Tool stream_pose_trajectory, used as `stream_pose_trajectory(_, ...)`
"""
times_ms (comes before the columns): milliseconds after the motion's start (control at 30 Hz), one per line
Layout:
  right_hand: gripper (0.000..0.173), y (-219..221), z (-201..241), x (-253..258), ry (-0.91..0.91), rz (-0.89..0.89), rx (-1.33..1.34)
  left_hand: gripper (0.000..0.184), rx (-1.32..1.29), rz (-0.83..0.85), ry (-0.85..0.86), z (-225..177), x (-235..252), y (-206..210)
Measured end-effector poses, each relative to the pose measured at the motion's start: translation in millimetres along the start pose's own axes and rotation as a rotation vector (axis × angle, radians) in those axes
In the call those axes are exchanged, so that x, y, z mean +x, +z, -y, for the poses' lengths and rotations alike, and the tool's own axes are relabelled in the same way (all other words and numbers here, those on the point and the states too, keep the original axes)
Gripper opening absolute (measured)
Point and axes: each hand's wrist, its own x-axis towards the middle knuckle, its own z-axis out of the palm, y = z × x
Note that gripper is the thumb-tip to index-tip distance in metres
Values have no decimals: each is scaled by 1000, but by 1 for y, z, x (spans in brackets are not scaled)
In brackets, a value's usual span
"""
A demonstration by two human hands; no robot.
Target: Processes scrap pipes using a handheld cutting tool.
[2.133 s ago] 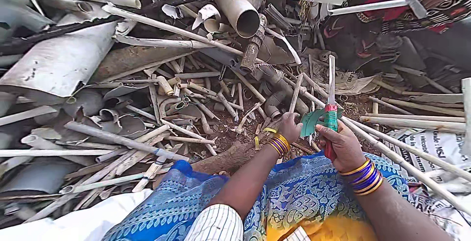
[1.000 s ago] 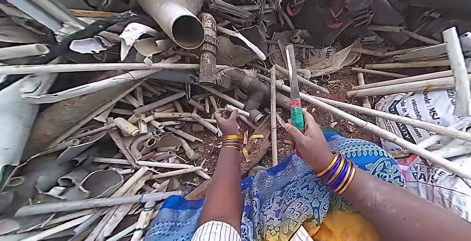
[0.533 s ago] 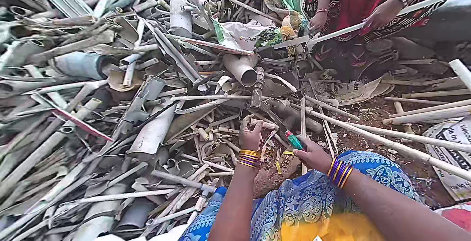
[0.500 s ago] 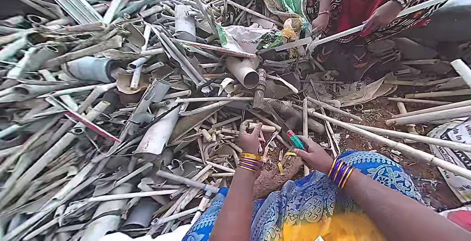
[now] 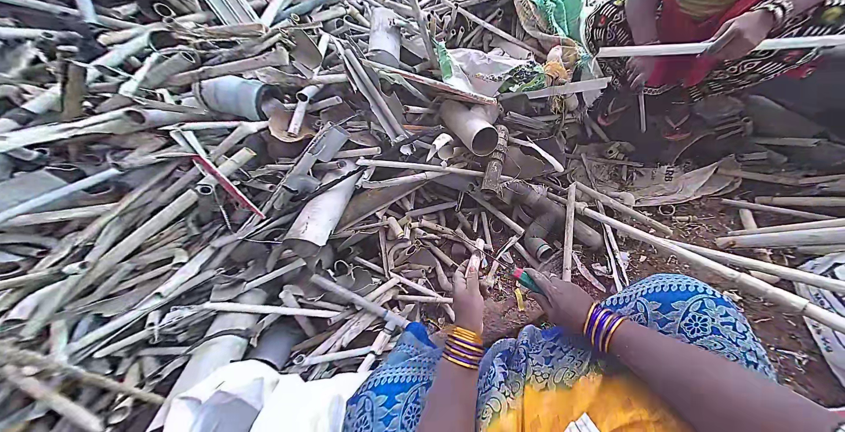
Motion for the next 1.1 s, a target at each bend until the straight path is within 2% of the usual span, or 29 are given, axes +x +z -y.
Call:
stream_pose_trajectory(133, 55, 2, 2, 1, -59, -24, -122, 39, 251, -43, 99, 6, 13, 1)
stream_pose_trajectory(267, 57, 3, 7, 13, 105, -15, -84, 41, 459, 2, 130, 4, 28, -2)
stream_pose_trajectory(367, 56, 4, 6, 16, 85, -29, -77, 40, 421, -5, 104, 2, 32, 0)
stream_pose_trajectory(433, 56, 5, 5, 19, 41, -59, -105, 38, 304, -35, 56, -3, 30, 1)
stream_pose_trajectory(533, 59, -2, 3, 29, 191, -15, -84, 36, 124, -85, 4, -8, 30, 4)
stream_pose_trajectory(567, 59, -2, 1, 30, 192, 0, -110, 36, 100, -89, 7, -10, 29, 4)
stream_pose_trajectory(667, 57, 7, 8, 22, 85, -2, -184, 36, 138, -103, 49, -11, 29, 3)
stream_pose_trajectory(800, 58, 6, 4, 28, 270, -19, 33, 38, 251, -137, 107, -3, 35, -1)
stream_pose_trajectory(833, 59, 5, -1, 28, 256, -63, 82, 38, 271, -139, 108, -1, 35, -1)
stream_pose_trajectory(967, 56, 6, -15, 26, -8, -245, 269, 36, 243, -105, 111, 0, 35, 1)
stream_pose_trajectory(1100, 52, 6, -17, 28, -20, -180, 573, 31, 153, -101, 103, -2, 29, 4)
